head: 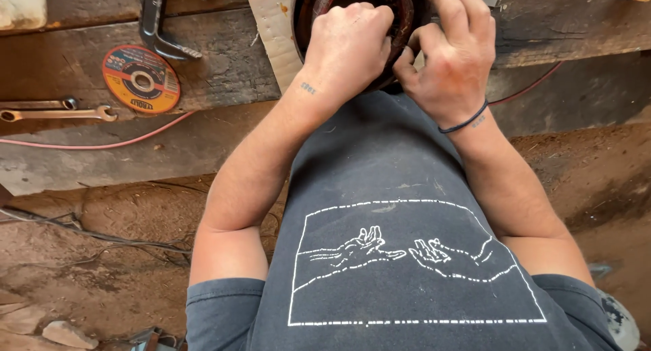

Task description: Repairing and inspecting the copper windings of an electric motor stator using a screwdriver and knife.

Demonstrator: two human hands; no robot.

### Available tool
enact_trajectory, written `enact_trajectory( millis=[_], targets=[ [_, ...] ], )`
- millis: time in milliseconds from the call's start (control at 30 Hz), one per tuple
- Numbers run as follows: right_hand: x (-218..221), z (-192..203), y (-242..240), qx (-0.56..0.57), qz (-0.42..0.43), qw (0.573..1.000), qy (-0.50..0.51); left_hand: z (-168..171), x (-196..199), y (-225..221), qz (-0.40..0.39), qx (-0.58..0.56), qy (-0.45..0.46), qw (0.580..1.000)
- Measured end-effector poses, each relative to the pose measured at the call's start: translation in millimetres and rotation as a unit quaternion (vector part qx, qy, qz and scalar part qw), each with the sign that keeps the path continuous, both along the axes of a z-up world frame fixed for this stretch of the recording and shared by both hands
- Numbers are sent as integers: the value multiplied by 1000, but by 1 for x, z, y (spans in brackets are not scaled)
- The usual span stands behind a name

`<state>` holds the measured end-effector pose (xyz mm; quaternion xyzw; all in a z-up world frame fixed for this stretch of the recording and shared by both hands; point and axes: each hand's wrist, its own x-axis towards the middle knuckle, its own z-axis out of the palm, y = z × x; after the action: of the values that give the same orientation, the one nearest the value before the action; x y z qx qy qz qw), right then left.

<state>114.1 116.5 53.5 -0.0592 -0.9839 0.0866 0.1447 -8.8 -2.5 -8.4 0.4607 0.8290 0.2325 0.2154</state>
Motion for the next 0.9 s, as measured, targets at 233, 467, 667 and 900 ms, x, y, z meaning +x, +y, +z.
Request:
enact_trajectory(
  millis=[233, 467, 667, 900],
  targets=[
    [3, -2, 0, -71, -6, 997, -21, -3, -4, -6, 21, 33, 54, 998],
    [8, 10, 8, -187, -9, 982, 6, 50, -32, -29, 38, 37, 73, 996],
    [9, 31, 10, -339, 62, 938, -21, 102, -15, -50, 29, 105, 95, 990],
    [22, 23, 42, -391, 106, 911, -80, 87, 18, -52, 64, 211, -10, 975]
  ],
)
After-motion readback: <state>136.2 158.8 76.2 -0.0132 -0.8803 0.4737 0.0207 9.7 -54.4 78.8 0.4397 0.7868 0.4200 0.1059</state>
